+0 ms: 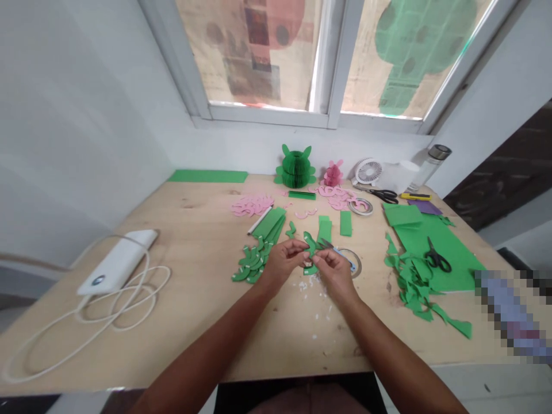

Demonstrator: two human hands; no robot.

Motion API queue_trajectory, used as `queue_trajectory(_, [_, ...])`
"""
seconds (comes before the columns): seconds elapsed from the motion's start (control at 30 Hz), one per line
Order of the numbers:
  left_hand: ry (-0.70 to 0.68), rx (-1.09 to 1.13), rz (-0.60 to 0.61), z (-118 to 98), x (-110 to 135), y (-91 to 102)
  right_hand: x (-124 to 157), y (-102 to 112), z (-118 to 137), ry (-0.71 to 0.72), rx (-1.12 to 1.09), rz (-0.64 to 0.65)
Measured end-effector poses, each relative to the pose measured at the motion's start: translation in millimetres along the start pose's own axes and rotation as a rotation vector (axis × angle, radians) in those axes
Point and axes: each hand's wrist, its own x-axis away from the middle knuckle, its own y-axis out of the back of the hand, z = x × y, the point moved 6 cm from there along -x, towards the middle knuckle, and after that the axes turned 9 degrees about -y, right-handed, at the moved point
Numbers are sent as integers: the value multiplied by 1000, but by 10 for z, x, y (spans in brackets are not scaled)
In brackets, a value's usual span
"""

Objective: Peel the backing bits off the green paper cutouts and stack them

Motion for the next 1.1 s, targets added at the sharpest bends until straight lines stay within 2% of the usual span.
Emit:
queue_trajectory(0.1, [10, -20, -12, -10, -9, 34, 9, 10, 35, 15, 65, -7])
queue_trajectory(0.23, [19, -119, 70, -14, -11, 11, 20, 63, 126, 69, 119, -71])
queue_trajectory(0.37, [-23, -226, 135, -4, -5, -43, 0, 78, 97, 23, 28, -59])
queue_trajectory(0.5, [11, -212, 156, 32, -2, -66, -6, 73, 56, -23, -68, -55])
queue_trajectory(0.8, [157, -22, 66, 46, 9, -48, 1, 4, 19, -66, -79, 48])
queue_trajectory(1.1, [194, 54, -4, 92, 24, -14, 1, 6, -29, -67, 55, 34])
